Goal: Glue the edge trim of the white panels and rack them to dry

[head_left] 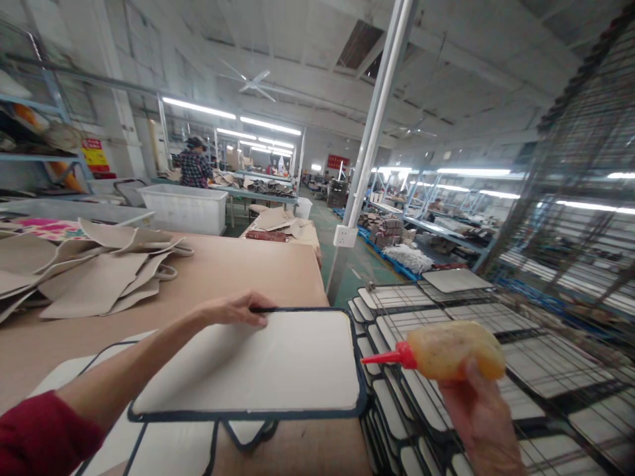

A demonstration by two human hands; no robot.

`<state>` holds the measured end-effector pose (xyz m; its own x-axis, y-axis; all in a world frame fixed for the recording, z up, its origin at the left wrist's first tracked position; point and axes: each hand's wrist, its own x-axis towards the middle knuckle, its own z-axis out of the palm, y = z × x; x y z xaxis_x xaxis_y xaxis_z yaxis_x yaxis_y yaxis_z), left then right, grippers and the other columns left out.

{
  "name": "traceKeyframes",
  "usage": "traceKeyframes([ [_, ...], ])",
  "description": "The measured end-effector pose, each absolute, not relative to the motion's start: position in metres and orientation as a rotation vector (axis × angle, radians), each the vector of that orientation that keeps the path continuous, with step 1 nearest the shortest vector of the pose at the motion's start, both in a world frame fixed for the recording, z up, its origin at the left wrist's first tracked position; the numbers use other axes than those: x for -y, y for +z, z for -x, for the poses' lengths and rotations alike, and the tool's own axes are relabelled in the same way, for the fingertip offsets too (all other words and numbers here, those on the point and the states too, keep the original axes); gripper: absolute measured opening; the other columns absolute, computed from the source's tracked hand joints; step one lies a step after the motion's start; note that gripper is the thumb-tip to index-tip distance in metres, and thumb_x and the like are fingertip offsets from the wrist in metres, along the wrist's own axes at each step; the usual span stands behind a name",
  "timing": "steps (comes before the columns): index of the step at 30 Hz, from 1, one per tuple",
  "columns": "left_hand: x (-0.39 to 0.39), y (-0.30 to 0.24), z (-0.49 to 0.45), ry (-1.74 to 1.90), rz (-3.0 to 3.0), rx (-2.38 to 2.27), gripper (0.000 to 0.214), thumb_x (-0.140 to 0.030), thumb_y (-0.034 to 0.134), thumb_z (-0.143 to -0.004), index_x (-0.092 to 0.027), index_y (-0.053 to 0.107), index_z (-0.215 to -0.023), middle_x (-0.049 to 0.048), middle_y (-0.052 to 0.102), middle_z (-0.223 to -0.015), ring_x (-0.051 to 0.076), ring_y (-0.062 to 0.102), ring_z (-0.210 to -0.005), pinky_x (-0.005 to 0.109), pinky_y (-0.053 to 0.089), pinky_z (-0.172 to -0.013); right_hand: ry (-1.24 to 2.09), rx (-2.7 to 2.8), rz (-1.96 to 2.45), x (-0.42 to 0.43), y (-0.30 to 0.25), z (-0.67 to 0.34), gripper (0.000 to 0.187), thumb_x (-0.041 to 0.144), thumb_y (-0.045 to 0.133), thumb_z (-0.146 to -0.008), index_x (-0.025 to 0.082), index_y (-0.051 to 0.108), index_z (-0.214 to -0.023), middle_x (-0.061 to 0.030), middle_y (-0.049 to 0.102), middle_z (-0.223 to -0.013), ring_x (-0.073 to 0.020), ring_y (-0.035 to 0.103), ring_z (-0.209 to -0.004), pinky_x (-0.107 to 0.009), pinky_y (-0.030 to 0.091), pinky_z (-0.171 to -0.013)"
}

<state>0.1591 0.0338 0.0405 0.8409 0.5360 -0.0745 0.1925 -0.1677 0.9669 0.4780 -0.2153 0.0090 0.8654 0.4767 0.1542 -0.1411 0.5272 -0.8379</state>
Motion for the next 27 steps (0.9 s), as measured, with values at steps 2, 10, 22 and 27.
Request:
traceKeyframes([
  [2, -0.029, 0.049, -0.157, 0.193, -1.836, -0.508, 0.029, -0.031, 0.08, -0.062, -0.017, 0.08, -0.087, -0.0017, 0.067, -0.068, 0.015, 0.051, -0.064, 0.02, 0.038, -0.057, 0.365, 0.426, 0.967, 0.215, 0.01, -0.481, 0.059, 0.046, 0.092, -0.042, 0.024, 0.07, -0.092, -0.0044, 0.071, -0.082, -0.0255, 0.066, -0.074, -0.051, 0.052, -0.083],
  [10, -0.02, 0.066, -0.15, 0.118, -1.923, -0.446, 0.032, -0.033, 0.075, -0.07, -0.015, 0.079, -0.097, 0.0001, 0.063, -0.065, 0.013, 0.044, -0.059, 0.019, 0.034, -0.053, 0.402, 0.508, 0.974, 0.218, 0.016, -0.486, 0.07, 0.041, 0.094, -0.037, 0.023, 0.072, -0.101, -0.0084, 0.072, -0.087, -0.0254, 0.066, -0.07, -0.039, 0.057, -0.064],
  [22, -0.01, 0.083, -0.157, 0.093, -1.864, -0.51, 0.013, -0.004, 0.067, -0.071, -0.008, 0.076, -0.079, -0.0062, 0.063, -0.059, 0.009, 0.048, -0.056, 0.017, 0.034, -0.052, 0.579, 0.623, 0.972, 0.224, 0.02, -0.49, 0.079, 0.048, 0.092, -0.037, 0.02, 0.07, -0.108, -0.0175, 0.07, -0.098, -0.0386, 0.068, -0.086, -0.063, 0.049, -0.086],
  [27, -0.009, 0.086, -0.158, 0.051, -1.904, -0.461, 0.021, -0.016, 0.071, -0.071, -0.01, 0.077, -0.09, -0.0084, 0.067, -0.064, 0.008, 0.048, -0.057, 0.017, 0.032, -0.052, 0.577, 0.657, 0.961, 0.228, 0.02, -0.49, 0.086, 0.05, 0.092, -0.037, 0.021, 0.067, -0.114, -0.0184, 0.069, -0.104, -0.0423, 0.065, -0.099, -0.064, 0.048, -0.089],
])
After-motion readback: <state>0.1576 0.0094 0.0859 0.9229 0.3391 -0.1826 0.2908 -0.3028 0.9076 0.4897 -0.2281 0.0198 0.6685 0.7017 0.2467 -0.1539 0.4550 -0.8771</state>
